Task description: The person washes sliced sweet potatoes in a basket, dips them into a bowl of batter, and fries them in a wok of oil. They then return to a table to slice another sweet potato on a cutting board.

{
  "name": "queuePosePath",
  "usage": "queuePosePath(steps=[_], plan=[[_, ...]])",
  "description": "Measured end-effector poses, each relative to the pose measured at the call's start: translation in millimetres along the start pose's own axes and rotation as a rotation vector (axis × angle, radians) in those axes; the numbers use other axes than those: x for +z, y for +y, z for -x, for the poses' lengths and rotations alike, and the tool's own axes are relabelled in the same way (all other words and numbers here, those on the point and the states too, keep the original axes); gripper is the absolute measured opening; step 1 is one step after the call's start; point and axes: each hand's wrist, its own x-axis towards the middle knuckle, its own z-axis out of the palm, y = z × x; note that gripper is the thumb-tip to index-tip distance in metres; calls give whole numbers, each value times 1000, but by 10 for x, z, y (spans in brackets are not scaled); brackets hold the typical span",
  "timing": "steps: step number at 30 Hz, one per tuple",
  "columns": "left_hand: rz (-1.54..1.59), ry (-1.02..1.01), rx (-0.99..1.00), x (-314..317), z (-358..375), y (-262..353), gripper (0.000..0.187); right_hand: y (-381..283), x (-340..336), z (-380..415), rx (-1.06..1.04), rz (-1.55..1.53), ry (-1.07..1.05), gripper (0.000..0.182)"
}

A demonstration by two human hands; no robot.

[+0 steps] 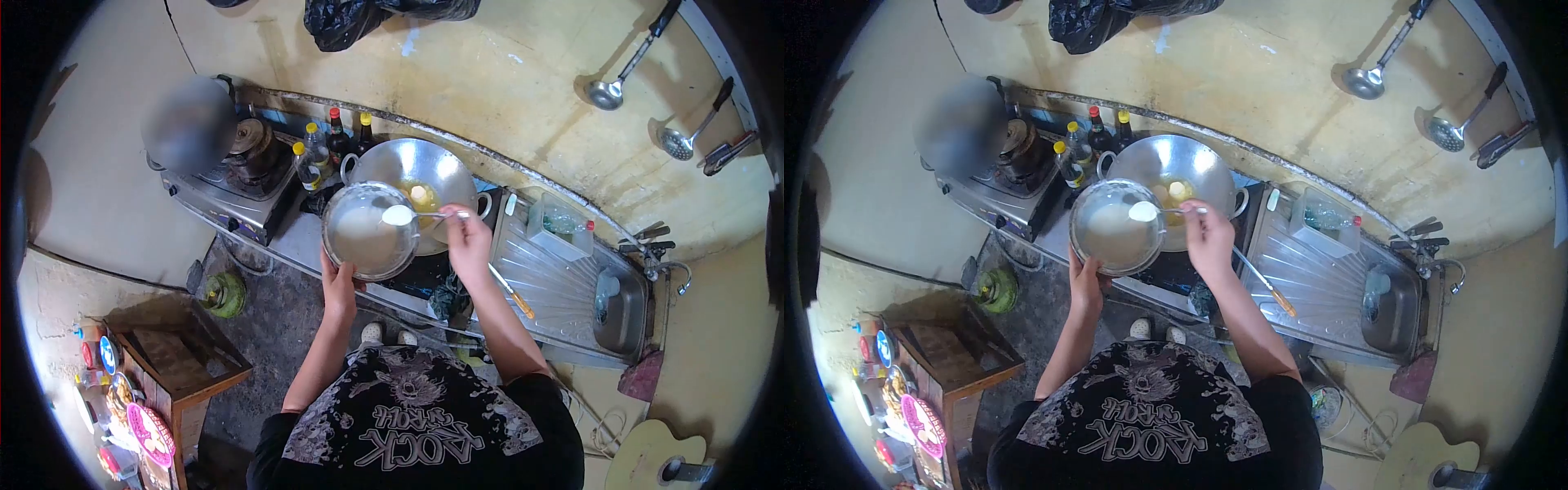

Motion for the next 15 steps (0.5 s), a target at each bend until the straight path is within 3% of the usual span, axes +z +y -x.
queuePosePath(steps=[2,6,10,15], plan=[[-8,-49,20,53,79,6,70,-99,-41,18,-372,315,-83,10],[-25,-150,87,133,215,48,72,-220,-93,166,-440,385,-131,7],[-86,-109,64,218,350,115,73,-102,-109,351,-74,287,-40,7],[-78,-101,58,225,398,67,76,-188,-172,539,6,57,24,7]])
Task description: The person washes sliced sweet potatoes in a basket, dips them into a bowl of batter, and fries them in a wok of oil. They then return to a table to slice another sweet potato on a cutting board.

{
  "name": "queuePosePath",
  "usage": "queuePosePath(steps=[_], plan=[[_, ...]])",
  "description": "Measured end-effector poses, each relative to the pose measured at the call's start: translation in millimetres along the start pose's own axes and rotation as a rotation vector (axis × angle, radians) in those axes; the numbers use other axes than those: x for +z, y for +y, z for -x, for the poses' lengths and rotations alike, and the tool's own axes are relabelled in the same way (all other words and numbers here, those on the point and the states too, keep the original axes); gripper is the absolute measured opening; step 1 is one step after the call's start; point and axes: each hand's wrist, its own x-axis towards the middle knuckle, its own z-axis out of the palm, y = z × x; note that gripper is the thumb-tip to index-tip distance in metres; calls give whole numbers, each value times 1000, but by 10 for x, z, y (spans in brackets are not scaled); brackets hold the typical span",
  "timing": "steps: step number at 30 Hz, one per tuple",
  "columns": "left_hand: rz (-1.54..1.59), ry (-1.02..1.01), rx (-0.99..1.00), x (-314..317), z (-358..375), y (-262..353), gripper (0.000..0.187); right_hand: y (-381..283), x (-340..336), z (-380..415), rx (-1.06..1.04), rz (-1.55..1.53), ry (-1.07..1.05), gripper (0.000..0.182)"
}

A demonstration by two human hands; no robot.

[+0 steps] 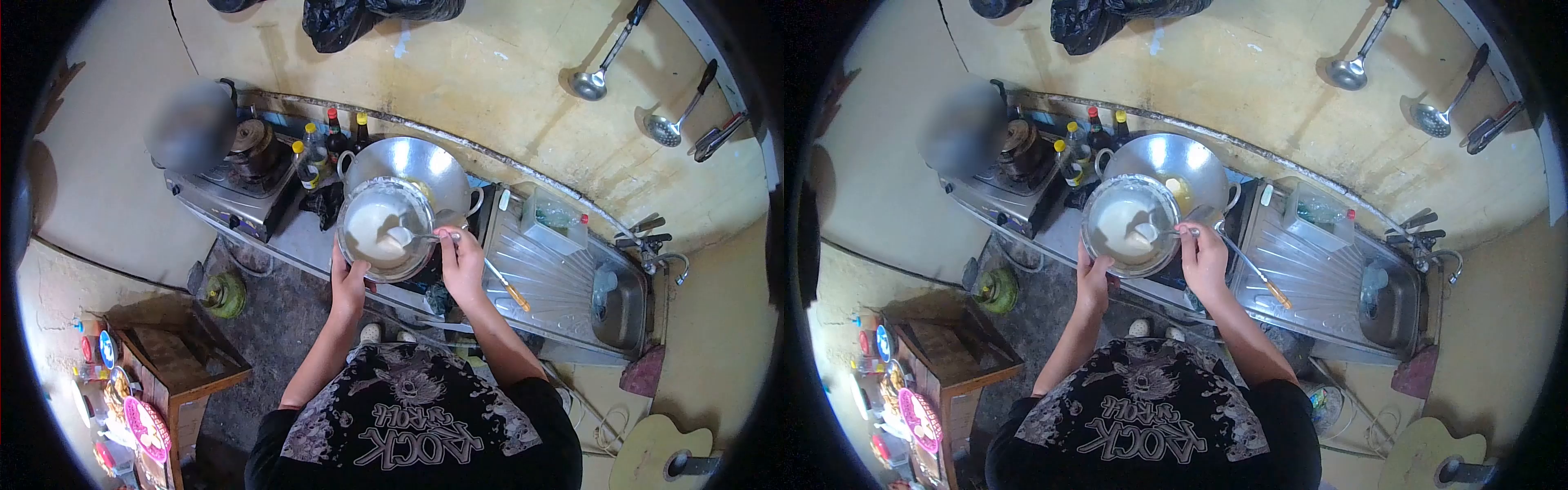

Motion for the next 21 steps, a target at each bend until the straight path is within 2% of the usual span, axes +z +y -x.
queuePosePath(steps=[2,6,14,17,21], plan=[[2,-9,33,3,10,-29,75,-113,-59,77,-95,62,-24,6],[-42,-37,33,22,41,10,74,-190,-105,156,-418,137,-138,5],[-64,-31,28,57,83,18,75,-132,-250,-47,-400,242,21,7],[-78,-36,39,70,108,40,75,-115,-249,-64,-225,265,6,7],[-55,-47,24,71,108,68,75,10,-168,-21,-76,108,58,10]])
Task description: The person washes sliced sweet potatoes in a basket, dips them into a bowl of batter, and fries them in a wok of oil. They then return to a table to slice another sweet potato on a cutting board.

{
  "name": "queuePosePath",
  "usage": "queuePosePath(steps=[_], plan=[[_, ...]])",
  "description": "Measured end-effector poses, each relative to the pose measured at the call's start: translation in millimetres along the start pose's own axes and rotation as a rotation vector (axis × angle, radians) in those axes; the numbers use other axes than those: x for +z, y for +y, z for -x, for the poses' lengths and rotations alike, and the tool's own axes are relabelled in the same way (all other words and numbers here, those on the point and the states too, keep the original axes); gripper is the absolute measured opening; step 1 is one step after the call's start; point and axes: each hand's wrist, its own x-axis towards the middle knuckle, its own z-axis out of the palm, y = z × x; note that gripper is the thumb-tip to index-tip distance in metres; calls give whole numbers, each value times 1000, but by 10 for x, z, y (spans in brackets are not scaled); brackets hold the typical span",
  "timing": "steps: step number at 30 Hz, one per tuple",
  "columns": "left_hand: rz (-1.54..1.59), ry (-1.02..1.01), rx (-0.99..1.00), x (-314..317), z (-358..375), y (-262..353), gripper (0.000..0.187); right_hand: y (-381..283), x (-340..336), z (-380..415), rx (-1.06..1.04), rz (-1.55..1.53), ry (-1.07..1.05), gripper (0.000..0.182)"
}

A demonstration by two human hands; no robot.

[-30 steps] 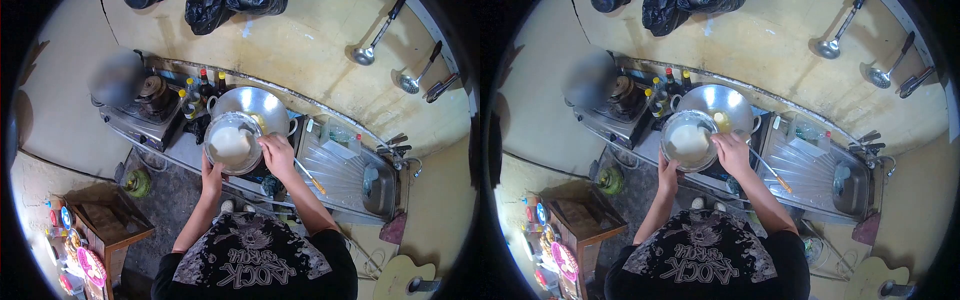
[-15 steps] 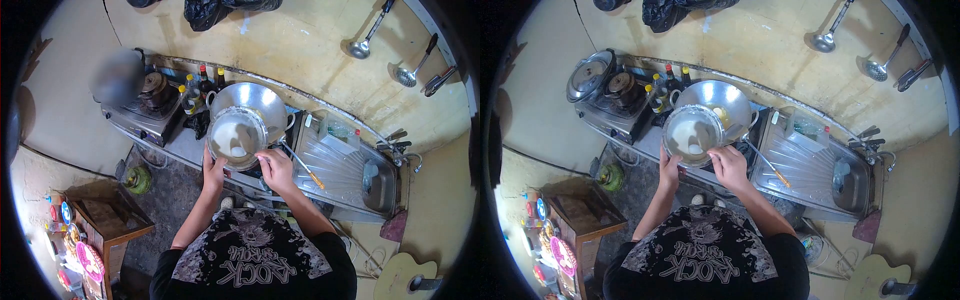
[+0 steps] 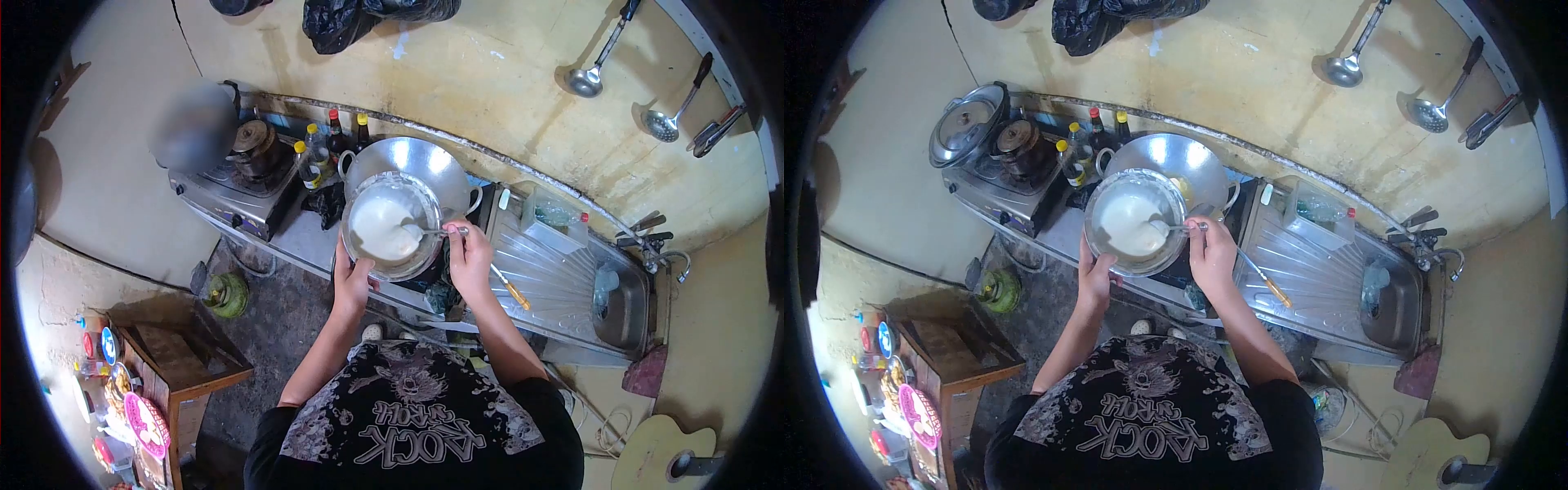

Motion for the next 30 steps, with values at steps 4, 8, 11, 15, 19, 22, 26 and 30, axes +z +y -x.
queuePosePath(steps=[4,8,11,15,19,22,26,30], plan=[[-2,7,6,3,5,18,75,81,27,73,65,-101,-32,14],[-4,1,5,11,7,42,76,55,41,128,8,-124,-52,15],[-4,-6,16,14,5,44,76,-90,-8,112,-13,-73,-108,15],[-16,-21,13,-10,-25,-1,75,-19,112,183,247,-256,-96,16],[-29,-13,18,-14,-25,2,75,204,250,242,401,-516,-8,15],[-47,-7,-7,-30,-14,3,75,254,269,254,426,-625,11,15],[-55,13,-28,-64,-10,-6,75,205,223,229,401,-616,25,16],[-18,11,-23,-88,-1,-1,75,120,154,235,387,-596,-11,16]])
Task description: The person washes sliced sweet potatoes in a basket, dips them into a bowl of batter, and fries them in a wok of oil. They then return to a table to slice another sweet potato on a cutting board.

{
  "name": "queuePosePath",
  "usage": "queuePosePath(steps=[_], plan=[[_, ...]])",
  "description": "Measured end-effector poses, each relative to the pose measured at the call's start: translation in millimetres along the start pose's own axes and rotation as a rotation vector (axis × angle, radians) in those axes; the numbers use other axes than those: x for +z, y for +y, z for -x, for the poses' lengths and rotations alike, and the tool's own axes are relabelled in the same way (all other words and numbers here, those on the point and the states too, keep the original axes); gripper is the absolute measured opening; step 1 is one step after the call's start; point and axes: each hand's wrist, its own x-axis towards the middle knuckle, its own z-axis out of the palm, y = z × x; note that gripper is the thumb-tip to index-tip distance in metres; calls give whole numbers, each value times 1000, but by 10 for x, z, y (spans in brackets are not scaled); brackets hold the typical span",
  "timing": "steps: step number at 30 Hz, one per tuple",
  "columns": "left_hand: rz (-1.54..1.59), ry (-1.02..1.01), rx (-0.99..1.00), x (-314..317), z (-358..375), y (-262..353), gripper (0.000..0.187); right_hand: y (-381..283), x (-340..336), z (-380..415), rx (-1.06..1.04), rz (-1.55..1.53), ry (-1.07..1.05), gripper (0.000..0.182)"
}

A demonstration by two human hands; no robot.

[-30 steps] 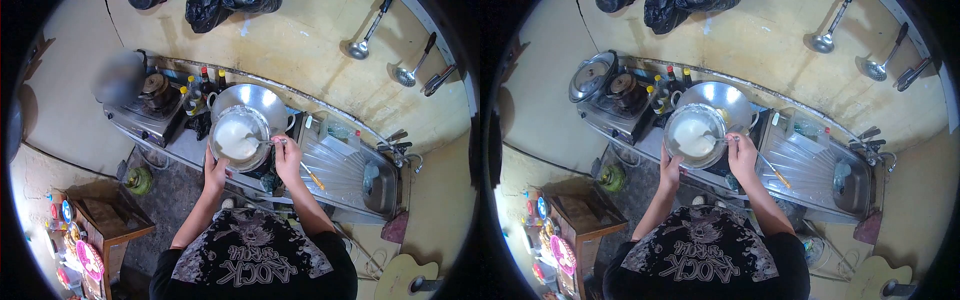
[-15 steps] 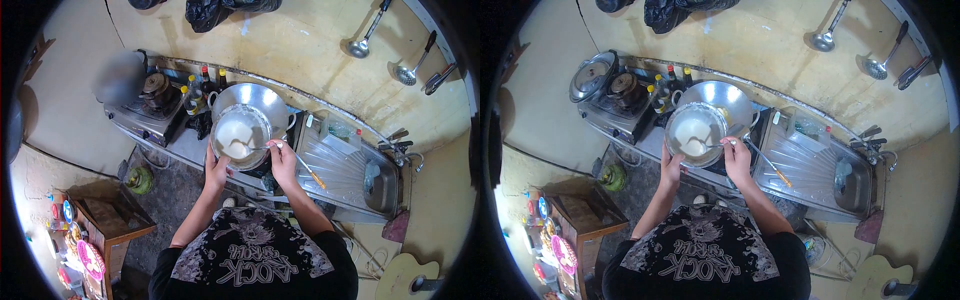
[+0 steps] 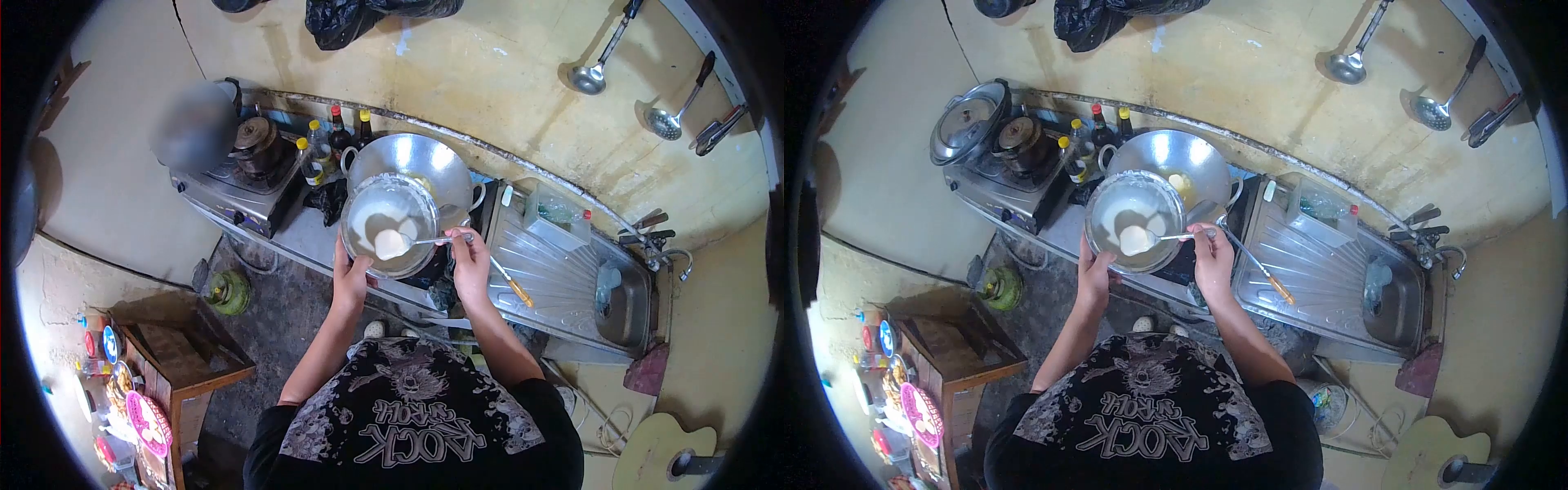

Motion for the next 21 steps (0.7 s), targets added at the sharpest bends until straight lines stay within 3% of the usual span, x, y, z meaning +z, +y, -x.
queuePosePath(steps=[5,11,14,21], plan=[[31,-8,-4,-40,-30,-66,76,-32,19,96,-123,73,-70,15],[28,-12,20,-36,-32,-50,75,-76,-20,108,-45,115,-115,14],[18,-6,-8,-30,-34,-35,74,-18,6,84,-137,94,-95,14],[35,20,-31,-23,-68,-47,73,6,15,52,34,30,-33,14]])
